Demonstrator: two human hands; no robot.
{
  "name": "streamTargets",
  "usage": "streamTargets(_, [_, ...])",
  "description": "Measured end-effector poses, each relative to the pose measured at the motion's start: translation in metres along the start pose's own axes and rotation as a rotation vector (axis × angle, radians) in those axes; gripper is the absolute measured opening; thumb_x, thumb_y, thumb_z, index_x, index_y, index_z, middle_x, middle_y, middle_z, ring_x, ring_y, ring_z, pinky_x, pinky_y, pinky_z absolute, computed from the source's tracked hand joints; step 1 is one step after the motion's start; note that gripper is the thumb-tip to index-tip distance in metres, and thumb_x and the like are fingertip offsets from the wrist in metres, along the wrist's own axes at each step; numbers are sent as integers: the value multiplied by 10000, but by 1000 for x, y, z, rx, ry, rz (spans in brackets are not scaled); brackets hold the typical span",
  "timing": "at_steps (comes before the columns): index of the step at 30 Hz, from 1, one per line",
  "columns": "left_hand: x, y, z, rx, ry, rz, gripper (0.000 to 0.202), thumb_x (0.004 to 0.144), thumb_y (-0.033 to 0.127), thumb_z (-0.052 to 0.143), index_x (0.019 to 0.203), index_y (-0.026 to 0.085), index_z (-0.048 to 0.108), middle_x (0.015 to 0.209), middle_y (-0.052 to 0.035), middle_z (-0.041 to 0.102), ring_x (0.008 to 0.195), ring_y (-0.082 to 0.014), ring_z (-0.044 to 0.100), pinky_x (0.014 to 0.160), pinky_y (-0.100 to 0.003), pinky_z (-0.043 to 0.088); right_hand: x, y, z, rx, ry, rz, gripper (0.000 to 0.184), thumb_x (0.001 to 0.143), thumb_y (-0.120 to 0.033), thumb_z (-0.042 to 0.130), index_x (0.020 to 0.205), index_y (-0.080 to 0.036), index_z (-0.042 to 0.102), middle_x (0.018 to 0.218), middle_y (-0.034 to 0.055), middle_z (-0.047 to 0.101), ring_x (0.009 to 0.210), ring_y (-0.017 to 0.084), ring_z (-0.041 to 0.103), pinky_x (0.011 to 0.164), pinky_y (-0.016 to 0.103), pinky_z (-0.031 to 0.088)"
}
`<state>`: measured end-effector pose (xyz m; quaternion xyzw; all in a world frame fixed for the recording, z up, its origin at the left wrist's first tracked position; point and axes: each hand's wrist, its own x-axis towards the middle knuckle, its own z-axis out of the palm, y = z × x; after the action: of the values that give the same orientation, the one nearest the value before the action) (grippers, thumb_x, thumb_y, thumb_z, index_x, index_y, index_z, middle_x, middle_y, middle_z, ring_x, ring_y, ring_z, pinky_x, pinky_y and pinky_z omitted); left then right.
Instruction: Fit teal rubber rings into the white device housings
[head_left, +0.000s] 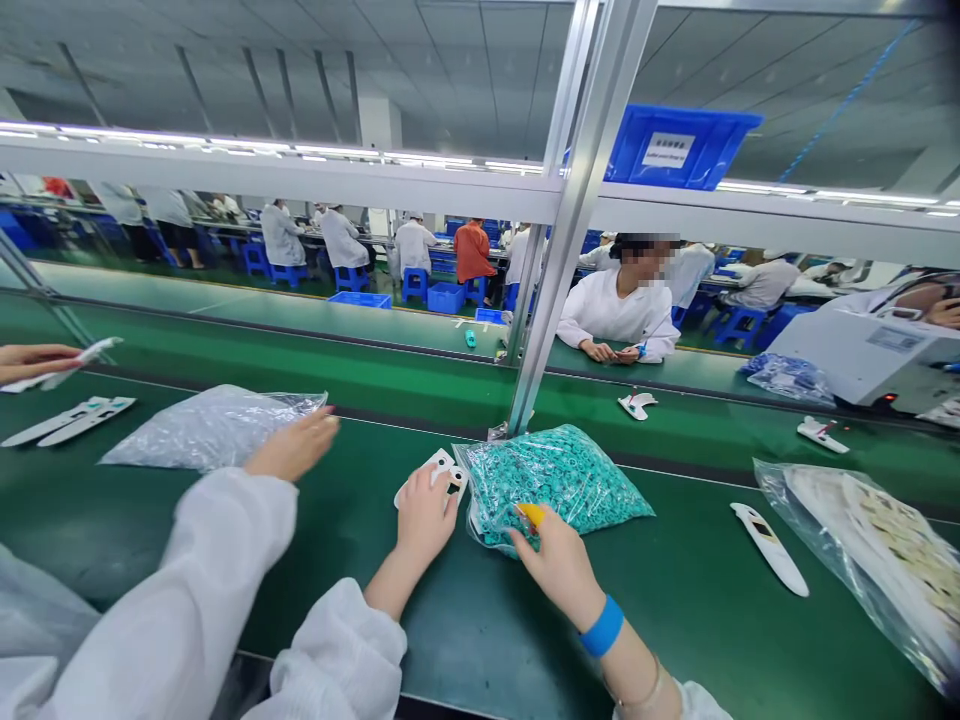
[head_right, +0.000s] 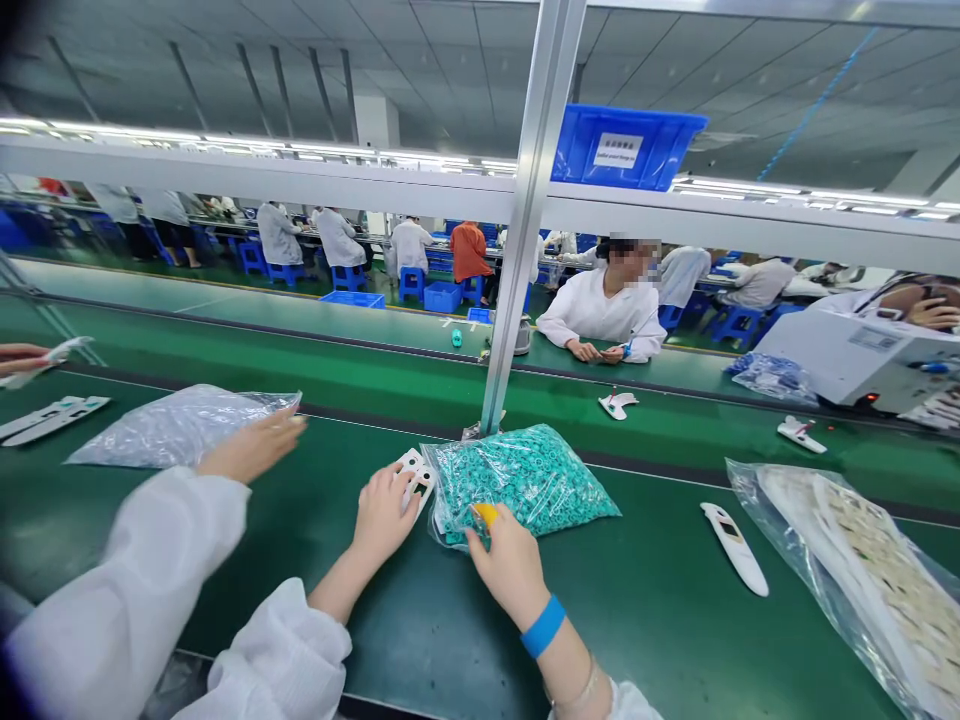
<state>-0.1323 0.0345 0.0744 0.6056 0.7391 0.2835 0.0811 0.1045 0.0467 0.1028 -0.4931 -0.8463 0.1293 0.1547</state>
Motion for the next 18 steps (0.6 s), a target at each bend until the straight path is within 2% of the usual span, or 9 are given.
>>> streamTargets(2, [-2,0,8,82,-59,-35,556,786,404,597,1289,200,476,1456,-156,307,1331,-413,220,1031,-636,200,5,-18,3,-16,-74,-127,297,883,-318,420,1088,-204,602,987,75,616,839,180,600,722,256,414])
streamTargets(3, [-2,-1,11,119,-95,-46,585,766,426,601,1297,215,477,1459,-149,312,1331,-428,209,1023,-641,197,7,-27,7,-29,-117,-176,275,884,-302,420,1052,-216,620,970,63,629,832,174,608,725,251,419])
streamTargets(5, [-4,-4,13,167,-169,-42,588,769,457,559,1310,248,466,1445,-114,360,1305,-397,286,1008,-591,269,12,-38,16,-73,-185,-222,238,871,-261,431,931,-202,653,888,60,650,776,178,626,690,254,431])
streamTargets(7, [-10,-6,11,204,-212,-34,570,793,431,503,1327,244,443,1440,-96,376,1261,-350,358,982,-519,339,16,-41,22,-130,-204,-198,222,854,-230,439,876,-174,652,860,77,657,747,197,637,661,272,443])
streamTargets(9, [-23,-5,9,235,-230,-24,581,789,361,488,1340,191,424,1435,-113,376,1221,-336,386,959,-483,369,18,-36,22,-177,-190,-144,212,843,-237,452,916,-173,641,916,82,658,779,211,644,665,288,459])
streamTargets(12, [-50,-2,10,264,-244,13,595,792,275,442,1356,92,388,1377,-153,424,1150,-322,424,948,-435,387,19,-20,14,-234,-162,-54,259,819,-249,470,1031,-188,607,1101,77,622,822,209,644,678,300,481])
streamTargets(15, [-79,0,15,196,-272,43,578,813,225,369,1383,130,344,1330,-123,449,1061,-268,488,886,-373,437,16,-7,7,-273,-155,8,328,819,-231,443,1117,-195,574,1253,66,550,844,193,643,698,306,497])
streamTargets(18, [-101,4,20,81,-299,18,561,825,231,343,1385,199,334,1323,-95,445,1088,-254,494,815,-342,473,11,-2,4,-289,-177,7,334,837,-256,424,1129,-219,581,1302,38,522,859,180,642,727,306,505])
